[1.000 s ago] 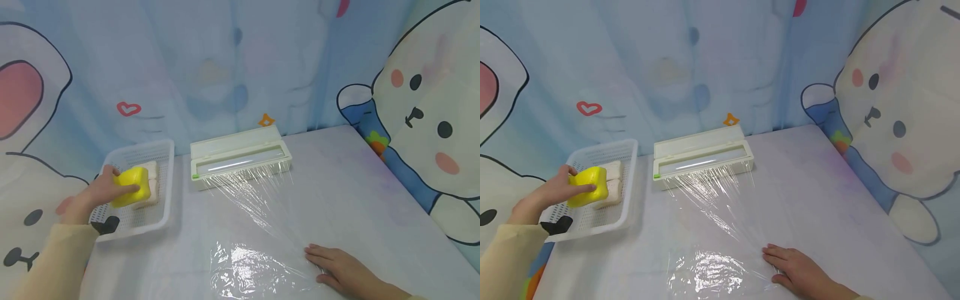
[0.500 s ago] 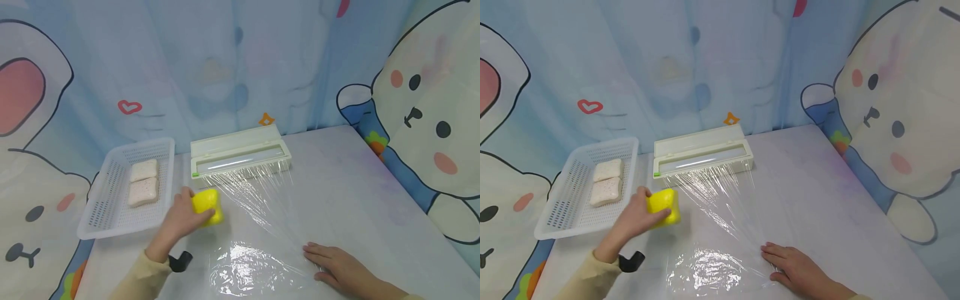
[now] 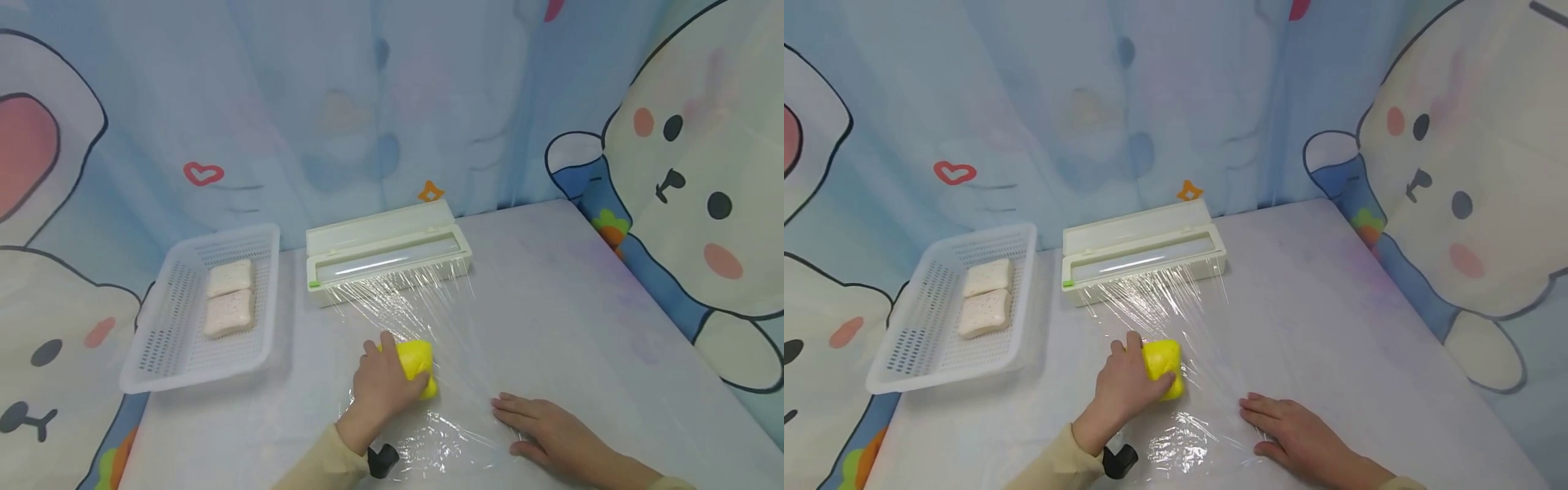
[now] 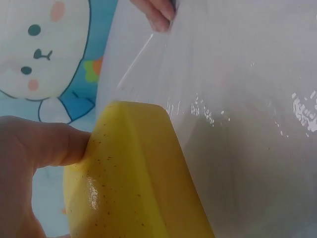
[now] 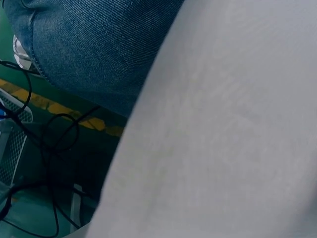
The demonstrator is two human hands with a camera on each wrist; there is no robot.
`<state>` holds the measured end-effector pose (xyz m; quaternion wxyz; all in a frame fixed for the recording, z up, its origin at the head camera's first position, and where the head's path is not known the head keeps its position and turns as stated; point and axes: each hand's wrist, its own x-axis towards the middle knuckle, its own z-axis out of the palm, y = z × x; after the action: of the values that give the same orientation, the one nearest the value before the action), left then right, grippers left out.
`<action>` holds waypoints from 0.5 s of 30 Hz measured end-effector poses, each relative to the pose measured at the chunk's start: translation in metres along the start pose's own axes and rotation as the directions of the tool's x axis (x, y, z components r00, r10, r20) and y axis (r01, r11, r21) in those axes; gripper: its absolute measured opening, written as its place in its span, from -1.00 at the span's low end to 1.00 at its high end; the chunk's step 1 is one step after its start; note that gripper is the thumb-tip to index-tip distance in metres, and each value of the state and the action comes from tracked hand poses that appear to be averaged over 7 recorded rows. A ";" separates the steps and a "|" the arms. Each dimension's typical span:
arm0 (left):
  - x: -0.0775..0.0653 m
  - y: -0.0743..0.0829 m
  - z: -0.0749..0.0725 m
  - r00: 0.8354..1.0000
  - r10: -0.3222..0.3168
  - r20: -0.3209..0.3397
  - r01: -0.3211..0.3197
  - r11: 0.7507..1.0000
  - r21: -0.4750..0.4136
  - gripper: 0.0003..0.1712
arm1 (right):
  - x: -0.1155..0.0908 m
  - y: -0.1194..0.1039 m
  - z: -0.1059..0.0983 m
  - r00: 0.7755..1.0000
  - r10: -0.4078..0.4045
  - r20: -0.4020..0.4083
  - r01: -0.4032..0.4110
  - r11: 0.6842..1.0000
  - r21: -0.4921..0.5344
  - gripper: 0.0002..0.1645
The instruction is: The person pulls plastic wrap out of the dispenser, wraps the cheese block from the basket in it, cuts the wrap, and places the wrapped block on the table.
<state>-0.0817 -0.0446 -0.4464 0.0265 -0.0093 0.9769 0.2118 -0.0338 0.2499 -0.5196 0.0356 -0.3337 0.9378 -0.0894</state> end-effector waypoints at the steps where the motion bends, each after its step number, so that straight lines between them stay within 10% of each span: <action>1: 0.000 0.002 0.001 1.000 -0.004 0.004 0.004 1.000 0.005 -0.16 | 0.000 0.000 0.000 1.000 0.003 0.007 -0.003 1.000 -0.002 -0.34; 15: 0.015 -0.001 0.026 0.997 -0.023 0.075 0.020 0.999 0.034 -0.01 | 0.003 -0.006 -0.009 0.998 -0.004 0.059 0.007 0.999 -0.054 -0.35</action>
<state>-0.0950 -0.0350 -0.4709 0.0656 -0.0115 0.9784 0.1957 -0.0331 0.2449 -0.5093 0.0539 -0.3396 0.9375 -0.0543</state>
